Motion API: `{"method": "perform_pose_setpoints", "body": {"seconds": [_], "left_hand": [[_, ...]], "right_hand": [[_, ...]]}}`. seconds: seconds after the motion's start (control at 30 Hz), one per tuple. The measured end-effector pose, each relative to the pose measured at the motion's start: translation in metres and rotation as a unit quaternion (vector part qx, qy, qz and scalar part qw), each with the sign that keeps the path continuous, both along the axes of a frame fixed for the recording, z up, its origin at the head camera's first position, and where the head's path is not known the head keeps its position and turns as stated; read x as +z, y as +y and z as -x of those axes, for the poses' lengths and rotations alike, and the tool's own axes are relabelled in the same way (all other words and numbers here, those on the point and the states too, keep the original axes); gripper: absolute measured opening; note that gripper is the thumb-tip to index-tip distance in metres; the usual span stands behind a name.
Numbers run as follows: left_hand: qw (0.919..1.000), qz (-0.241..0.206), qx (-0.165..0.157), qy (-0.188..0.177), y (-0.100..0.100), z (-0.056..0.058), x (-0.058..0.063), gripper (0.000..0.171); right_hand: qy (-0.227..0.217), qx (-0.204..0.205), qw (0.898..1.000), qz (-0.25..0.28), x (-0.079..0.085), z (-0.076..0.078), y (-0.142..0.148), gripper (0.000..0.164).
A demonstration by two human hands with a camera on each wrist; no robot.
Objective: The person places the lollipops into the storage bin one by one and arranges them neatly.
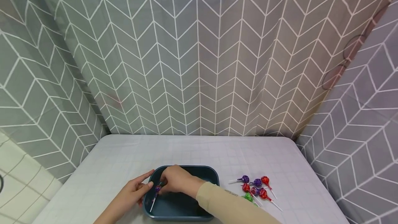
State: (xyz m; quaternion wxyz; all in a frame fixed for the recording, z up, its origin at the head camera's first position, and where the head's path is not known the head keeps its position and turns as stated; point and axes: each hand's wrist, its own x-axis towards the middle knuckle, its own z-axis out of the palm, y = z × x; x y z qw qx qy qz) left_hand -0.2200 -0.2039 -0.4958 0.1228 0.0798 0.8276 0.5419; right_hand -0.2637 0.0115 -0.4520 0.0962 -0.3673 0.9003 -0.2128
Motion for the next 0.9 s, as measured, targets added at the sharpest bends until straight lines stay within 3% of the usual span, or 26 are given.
{"method": "perform_pose_setpoints", "body": {"seconds": [0.23, 0.47, 0.67, 0.9], "left_hand": [[1.0000, 0.006, 0.002, 0.003, -0.002, 0.001, 0.002, 0.064], [0.9997, 0.005, -0.008, 0.020, -0.004, -0.001, -0.002, 0.063], [0.9996, -0.001, -0.016, 0.023, -0.001, -0.002, -0.002, 0.062], [0.9997, -0.002, -0.018, 0.017, 0.002, -0.001, -0.001, 0.062]], "right_hand": [[-0.019, -0.002, 0.999, 0.034, 0.025, -0.004, 0.021, 0.035], [-0.048, -0.017, 0.992, 0.117, 0.039, -0.008, 0.054, 0.039], [-0.016, -0.042, 0.984, 0.172, 0.051, -0.011, 0.093, 0.030], [0.013, -0.099, 0.974, 0.203, 0.055, -0.018, 0.134, 0.030]]}}
